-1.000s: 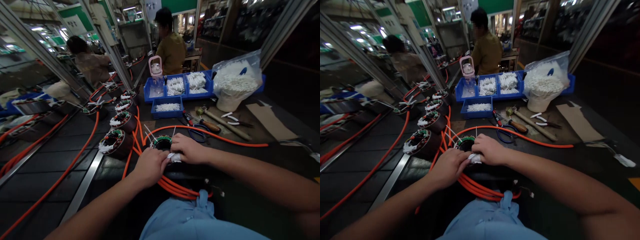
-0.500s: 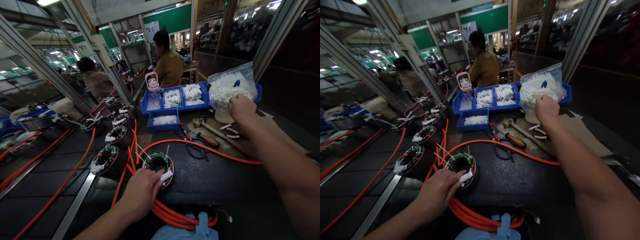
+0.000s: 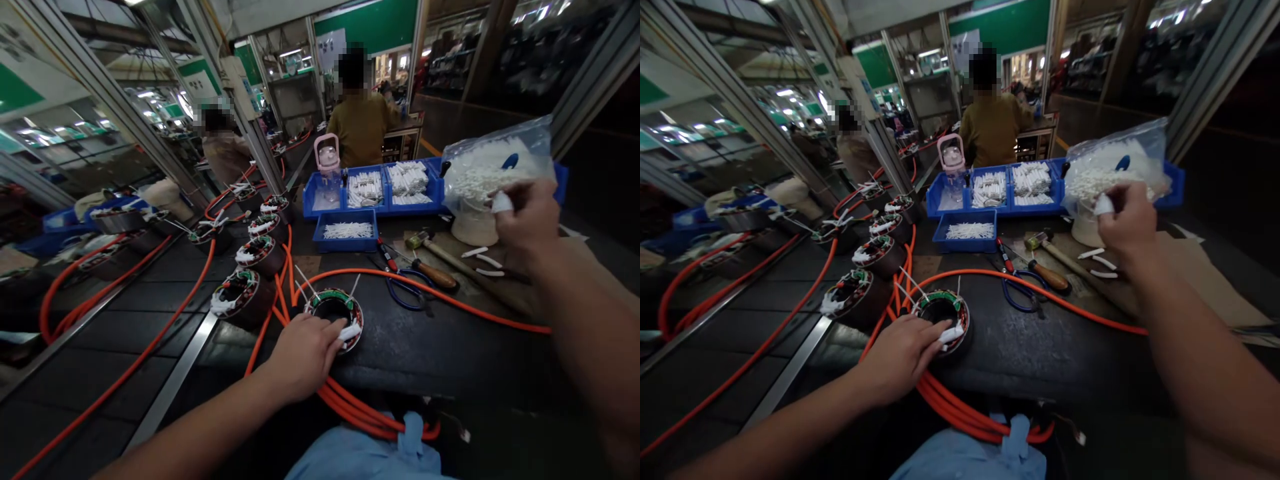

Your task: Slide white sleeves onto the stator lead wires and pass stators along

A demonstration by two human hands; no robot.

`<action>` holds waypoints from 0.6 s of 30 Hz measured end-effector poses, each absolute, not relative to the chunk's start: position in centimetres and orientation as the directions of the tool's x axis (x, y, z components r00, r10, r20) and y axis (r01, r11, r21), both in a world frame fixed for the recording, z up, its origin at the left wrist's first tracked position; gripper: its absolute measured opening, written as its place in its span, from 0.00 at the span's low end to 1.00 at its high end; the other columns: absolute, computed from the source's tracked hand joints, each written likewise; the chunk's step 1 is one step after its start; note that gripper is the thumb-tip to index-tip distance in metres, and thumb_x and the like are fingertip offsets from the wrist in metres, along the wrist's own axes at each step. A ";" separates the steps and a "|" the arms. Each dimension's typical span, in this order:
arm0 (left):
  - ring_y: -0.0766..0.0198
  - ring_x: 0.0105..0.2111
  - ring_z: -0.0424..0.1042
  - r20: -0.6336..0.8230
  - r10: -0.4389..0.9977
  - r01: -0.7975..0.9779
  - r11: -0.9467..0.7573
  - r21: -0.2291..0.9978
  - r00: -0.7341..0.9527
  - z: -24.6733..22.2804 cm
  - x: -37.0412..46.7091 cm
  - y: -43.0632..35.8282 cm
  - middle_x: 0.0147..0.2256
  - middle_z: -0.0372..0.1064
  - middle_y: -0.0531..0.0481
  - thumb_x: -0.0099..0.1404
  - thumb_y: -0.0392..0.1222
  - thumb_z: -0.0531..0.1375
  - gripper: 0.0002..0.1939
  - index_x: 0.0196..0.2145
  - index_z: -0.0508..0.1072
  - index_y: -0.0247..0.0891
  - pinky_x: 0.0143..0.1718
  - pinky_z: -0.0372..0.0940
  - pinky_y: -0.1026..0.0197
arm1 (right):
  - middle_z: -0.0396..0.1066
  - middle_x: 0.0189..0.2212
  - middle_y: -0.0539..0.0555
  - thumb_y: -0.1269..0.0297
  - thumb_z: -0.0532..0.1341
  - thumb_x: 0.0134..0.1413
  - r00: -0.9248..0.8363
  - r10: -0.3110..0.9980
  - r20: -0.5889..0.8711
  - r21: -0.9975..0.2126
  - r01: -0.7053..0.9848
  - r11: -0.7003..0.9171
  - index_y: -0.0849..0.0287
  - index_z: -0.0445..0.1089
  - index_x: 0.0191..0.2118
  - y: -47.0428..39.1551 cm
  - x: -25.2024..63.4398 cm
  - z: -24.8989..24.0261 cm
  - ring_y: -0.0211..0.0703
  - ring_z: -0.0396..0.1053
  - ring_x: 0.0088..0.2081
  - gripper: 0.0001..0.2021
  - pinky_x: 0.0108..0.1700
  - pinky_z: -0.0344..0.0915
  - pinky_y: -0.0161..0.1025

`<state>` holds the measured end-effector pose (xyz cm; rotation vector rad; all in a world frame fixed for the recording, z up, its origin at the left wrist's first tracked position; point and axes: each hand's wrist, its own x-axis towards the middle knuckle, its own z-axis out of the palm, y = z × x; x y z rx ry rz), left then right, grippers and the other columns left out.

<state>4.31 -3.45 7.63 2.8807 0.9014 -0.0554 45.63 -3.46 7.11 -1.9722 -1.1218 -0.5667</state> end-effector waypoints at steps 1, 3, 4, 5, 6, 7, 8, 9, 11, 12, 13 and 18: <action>0.59 0.37 0.69 -0.067 0.564 0.569 -0.817 0.100 0.823 7.7 4.3 -3.5 0.36 0.72 0.48 0.66 0.41 0.48 0.17 0.52 0.65 0.41 0.43 0.60 0.53 | 0.70 0.36 0.60 0.67 0.55 0.56 0.455 0.527 0.718 -0.383 0.890 -0.246 0.67 0.63 0.46 -4.4 43.8 7.0 0.36 0.68 0.36 0.13 0.37 0.60 0.32; 0.58 0.36 0.69 -0.062 0.565 0.569 -0.818 0.089 0.823 7.7 4.4 -3.4 0.36 0.72 0.48 0.66 0.41 0.49 0.17 0.51 0.66 0.41 0.42 0.60 0.54 | 0.70 0.36 0.60 0.67 0.57 0.54 0.245 0.608 0.755 -0.281 0.959 -0.037 0.64 0.67 0.40 -6.6 39.7 6.5 0.39 0.68 0.38 0.09 0.41 0.62 0.34; 0.58 0.36 0.69 -0.062 0.566 0.569 -0.818 0.084 0.822 7.8 4.5 -3.4 0.36 0.72 0.48 0.66 0.42 0.49 0.17 0.51 0.66 0.41 0.41 0.60 0.53 | 0.71 0.36 0.59 0.69 0.56 0.54 0.106 0.637 0.764 -0.223 0.969 0.107 0.62 0.67 0.39 -7.9 37.6 6.1 0.40 0.69 0.39 0.07 0.42 0.63 0.35; 0.57 0.36 0.69 -0.063 0.565 0.569 -0.819 0.081 0.822 7.8 4.5 -3.4 0.36 0.72 0.48 0.66 0.42 0.49 0.17 0.50 0.66 0.41 0.40 0.61 0.54 | 0.72 0.36 0.58 0.70 0.54 0.55 -0.057 0.653 0.755 -0.168 0.946 0.276 0.60 0.67 0.39 -9.4 35.5 5.6 0.41 0.70 0.40 0.07 0.42 0.64 0.36; 0.57 0.36 0.69 -0.065 0.564 0.567 -0.820 0.079 0.823 7.8 4.5 -3.4 0.35 0.72 0.49 0.66 0.42 0.49 0.17 0.50 0.67 0.41 0.40 0.61 0.54 | 0.72 0.36 0.57 0.72 0.52 0.56 -0.212 0.636 0.742 -0.124 0.889 0.440 0.58 0.66 0.40 -10.8 33.5 5.1 0.41 0.70 0.40 0.09 0.41 0.66 0.36; 0.57 0.35 0.69 -0.065 0.561 0.565 -0.822 0.080 0.825 7.8 4.6 -3.4 0.35 0.72 0.49 0.66 0.42 0.49 0.16 0.50 0.67 0.41 0.39 0.61 0.54 | 0.73 0.37 0.57 0.72 0.50 0.56 -0.306 0.607 0.734 -0.125 0.817 0.563 0.58 0.66 0.41 -12.3 31.7 4.5 0.41 0.70 0.42 0.10 0.41 0.67 0.36; 0.57 0.35 0.69 -0.064 0.559 0.562 -0.823 0.081 0.827 7.8 4.6 -3.3 0.35 0.72 0.49 0.66 0.42 0.49 0.16 0.50 0.67 0.41 0.39 0.61 0.54 | 0.73 0.39 0.58 0.72 0.49 0.57 -0.369 0.578 0.727 -0.148 0.738 0.658 0.58 0.65 0.43 -13.8 30.0 3.9 0.42 0.69 0.44 0.11 0.43 0.67 0.37; 0.58 0.36 0.69 -0.061 0.555 0.559 -0.825 0.083 0.829 7.8 4.6 -3.3 0.35 0.72 0.48 0.66 0.42 0.49 0.17 0.50 0.67 0.40 0.40 0.61 0.54 | 0.73 0.41 0.57 0.72 0.50 0.58 -0.393 0.570 0.722 -0.184 0.685 0.705 0.57 0.63 0.46 -15.1 28.5 3.3 0.43 0.69 0.46 0.12 0.45 0.68 0.38; 0.59 0.36 0.70 -0.054 0.547 0.550 -0.831 0.086 0.835 7.8 4.6 -3.3 0.35 0.72 0.48 0.66 0.42 0.49 0.17 0.50 0.67 0.40 0.40 0.61 0.55 | 0.73 0.41 0.57 0.72 0.50 0.58 -0.340 0.589 0.733 -0.304 0.611 0.731 0.56 0.60 0.50 -17.4 26.2 2.1 0.43 0.68 0.47 0.15 0.46 0.68 0.39; 0.59 0.36 0.70 -0.051 0.545 0.547 -0.833 0.085 0.837 7.7 4.6 -3.3 0.35 0.72 0.48 0.66 0.42 0.49 0.17 0.50 0.67 0.39 0.41 0.60 0.55 | 0.73 0.41 0.57 0.72 0.50 0.59 -0.317 0.604 0.731 -0.353 0.581 0.733 0.55 0.59 0.52 -18.3 25.4 1.4 0.43 0.69 0.47 0.16 0.47 0.68 0.40; 0.59 0.35 0.70 -0.048 0.545 0.547 -0.833 0.083 0.837 7.7 4.6 -3.3 0.35 0.72 0.48 0.66 0.42 0.48 0.17 0.50 0.67 0.40 0.41 0.60 0.55 | 0.73 0.41 0.57 0.72 0.50 0.59 -0.306 0.615 0.727 -0.392 0.550 0.737 0.56 0.57 0.53 -19.0 24.9 0.7 0.43 0.69 0.47 0.17 0.47 0.68 0.40; 0.58 0.36 0.69 -0.040 0.547 0.549 -0.834 0.063 0.836 7.4 4.5 -3.3 0.35 0.72 0.48 0.67 0.43 0.48 0.18 0.51 0.66 0.40 0.40 0.61 0.54 | 0.70 0.46 0.61 0.67 0.47 0.61 -0.321 0.661 0.678 -0.477 0.493 0.728 0.58 0.53 0.55 -20.7 24.4 -3.1 0.46 0.65 0.51 0.17 0.49 0.66 0.45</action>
